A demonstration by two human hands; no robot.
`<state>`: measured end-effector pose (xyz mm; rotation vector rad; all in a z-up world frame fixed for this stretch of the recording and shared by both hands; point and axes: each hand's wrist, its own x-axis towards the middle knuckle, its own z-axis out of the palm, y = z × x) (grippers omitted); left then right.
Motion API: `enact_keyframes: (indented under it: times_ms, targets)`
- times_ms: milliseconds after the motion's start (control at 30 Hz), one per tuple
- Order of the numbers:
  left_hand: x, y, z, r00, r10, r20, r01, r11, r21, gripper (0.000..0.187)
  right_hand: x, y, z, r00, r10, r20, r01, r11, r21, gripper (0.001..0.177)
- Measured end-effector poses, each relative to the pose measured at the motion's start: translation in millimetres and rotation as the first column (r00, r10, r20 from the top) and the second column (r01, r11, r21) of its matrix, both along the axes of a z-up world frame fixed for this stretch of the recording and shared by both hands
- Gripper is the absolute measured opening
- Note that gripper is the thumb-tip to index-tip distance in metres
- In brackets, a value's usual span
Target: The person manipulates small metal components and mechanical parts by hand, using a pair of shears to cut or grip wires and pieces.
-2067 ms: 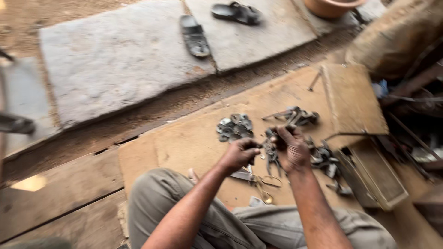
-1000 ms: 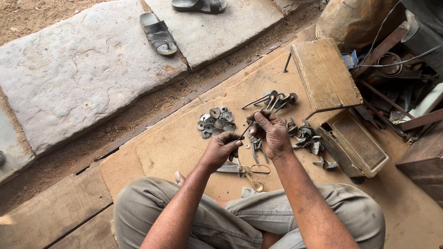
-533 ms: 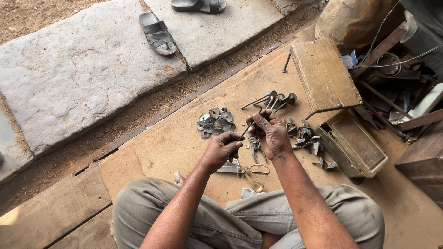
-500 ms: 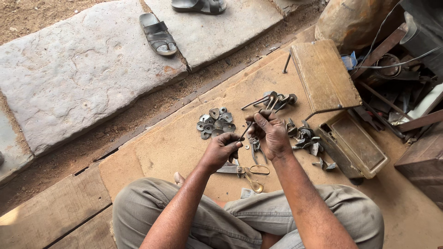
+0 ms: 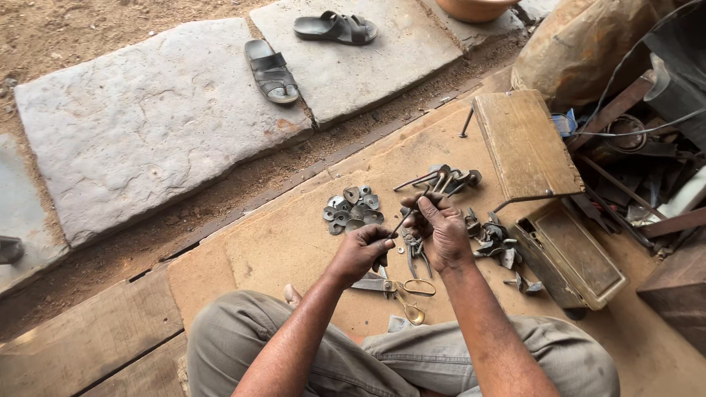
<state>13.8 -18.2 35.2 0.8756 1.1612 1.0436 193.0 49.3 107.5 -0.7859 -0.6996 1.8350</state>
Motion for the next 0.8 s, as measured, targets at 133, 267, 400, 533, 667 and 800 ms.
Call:
enact_keyframes:
  times_ms: [133,267,400,533,667,800]
  targets:
    - [-1.4,1.1,5.7,0.999,0.003,-0.05,-0.004,1.0,-0.02,0.017,0.2,-1.0,-3.4,1.0,0.007,0.018,-0.007,1.0,-0.015,0.009]
    - [-2.1,0.6,2.9,1.0,-0.014,-0.027,0.014,1.0,-0.004,0.019,2.8,0.8,-19.2,1.0,-0.003,0.013,0.002,1.0,0.027,0.007]
    - [-0.8,0.4,1.3,0.998,-0.043,-0.036,0.043,0.999,-0.005,0.019,2.5,0.9,-8.8,1.0,-0.003,-0.003,0.003,1.0,0.022,0.01]
    - [-0.9,0.3,4.7,0.999,-0.026,-0.042,0.026,1.0,0.0,0.019,1.6,-0.8,-2.9,1.0,0.01,0.006,-0.01,1.0,-0.024,0.013]
    - [-3.4,1.9,9.7,0.997,-0.021,-0.068,0.021,1.0,-0.006,0.019,2.6,2.1,-19.1,1.0,0.004,-0.009,-0.003,1.0,0.029,0.01]
    - [-1.6,1.1,6.1,0.999,-0.026,-0.033,0.027,0.999,0.023,0.019,3.3,1.8,-15.3,0.998,-0.002,-0.056,0.004,0.999,0.035,0.01]
